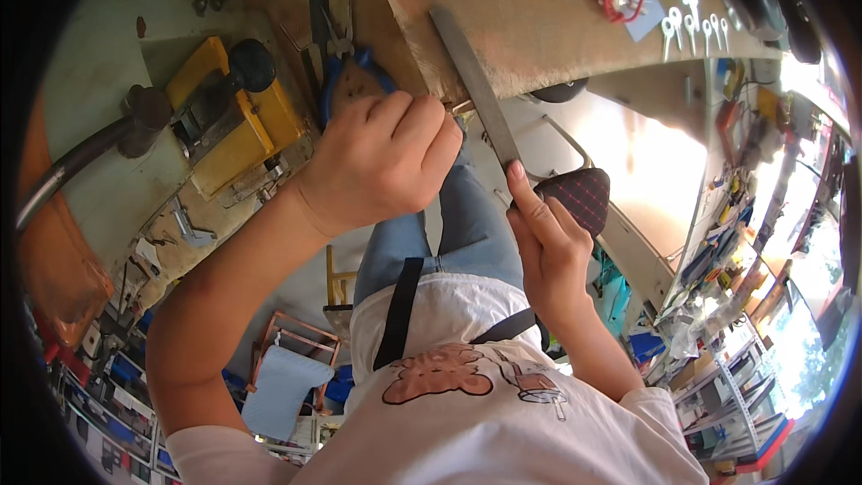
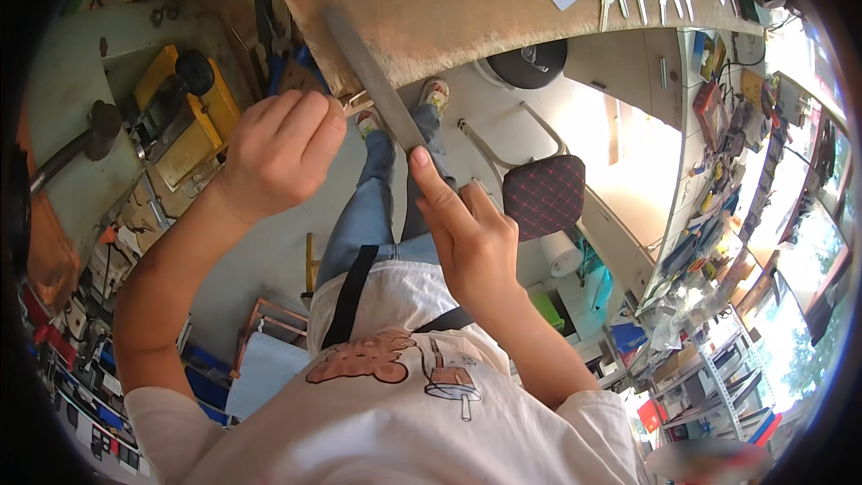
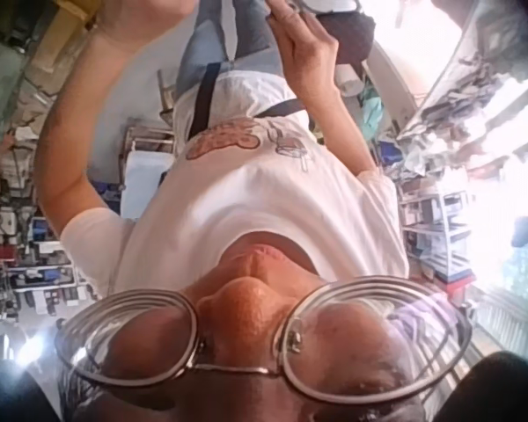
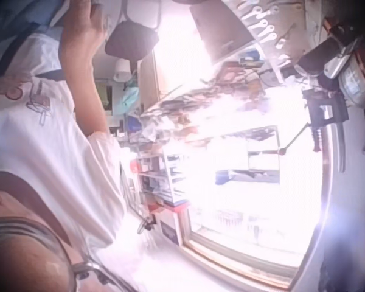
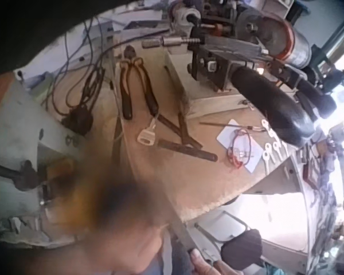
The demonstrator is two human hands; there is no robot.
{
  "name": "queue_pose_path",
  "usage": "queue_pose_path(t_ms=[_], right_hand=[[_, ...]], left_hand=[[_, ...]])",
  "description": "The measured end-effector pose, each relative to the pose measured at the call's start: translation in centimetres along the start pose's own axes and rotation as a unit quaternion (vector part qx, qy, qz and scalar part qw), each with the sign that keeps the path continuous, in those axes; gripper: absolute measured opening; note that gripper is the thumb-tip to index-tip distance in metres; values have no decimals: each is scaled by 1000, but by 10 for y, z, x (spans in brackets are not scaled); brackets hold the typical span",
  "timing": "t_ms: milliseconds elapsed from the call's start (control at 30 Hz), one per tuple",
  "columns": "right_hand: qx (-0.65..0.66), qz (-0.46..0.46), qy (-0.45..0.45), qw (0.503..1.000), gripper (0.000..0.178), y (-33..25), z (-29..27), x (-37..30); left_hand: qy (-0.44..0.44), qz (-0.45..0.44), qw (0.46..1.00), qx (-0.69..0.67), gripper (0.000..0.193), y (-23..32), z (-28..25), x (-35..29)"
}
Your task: The person files a metal key with a hand file, repeatedly checking its profile against a reference key. They then measure the key with a vernier caliper and place it into a key-cutting machine vise.
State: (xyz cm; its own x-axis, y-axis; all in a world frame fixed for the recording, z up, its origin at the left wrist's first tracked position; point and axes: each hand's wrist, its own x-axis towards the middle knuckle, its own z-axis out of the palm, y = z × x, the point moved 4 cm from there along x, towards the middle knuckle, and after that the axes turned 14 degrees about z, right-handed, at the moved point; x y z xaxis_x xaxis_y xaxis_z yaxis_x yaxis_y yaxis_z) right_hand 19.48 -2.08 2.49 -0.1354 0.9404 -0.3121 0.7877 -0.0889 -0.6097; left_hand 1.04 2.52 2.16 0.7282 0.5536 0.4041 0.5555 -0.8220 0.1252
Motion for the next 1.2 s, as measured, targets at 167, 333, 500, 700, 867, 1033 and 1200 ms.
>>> queue_pose_path(t_ms=[167,333,500,700,867,1033,1200], right_hand=[[4,-3,-19,1000,59,0,-4,11],[29,3,-13,999,57,11,-4,-1],[17,-23,1,1000,58,4,1,21],[-5,-24,-1,1000,57,12,-3,12],[82,-10,-19,996,56,16,-10,10],[4,-42,-21,999,56,10,-11,9],[-53,-60,-19,997,48,-20,1,40]], left_hand=[[31,4,998,48,11,-3,6,3],[16,-1,999,49,11,-3,5,1],[-10,-3,999,49,10,-3,2,5],[-5,-18,998,54,12,0,5,2],[2,-47,997,56,13,-1,7,0],[38,-30,996,70,13,2,6,3],[31,-50,996,62,13,1,7,-1]])
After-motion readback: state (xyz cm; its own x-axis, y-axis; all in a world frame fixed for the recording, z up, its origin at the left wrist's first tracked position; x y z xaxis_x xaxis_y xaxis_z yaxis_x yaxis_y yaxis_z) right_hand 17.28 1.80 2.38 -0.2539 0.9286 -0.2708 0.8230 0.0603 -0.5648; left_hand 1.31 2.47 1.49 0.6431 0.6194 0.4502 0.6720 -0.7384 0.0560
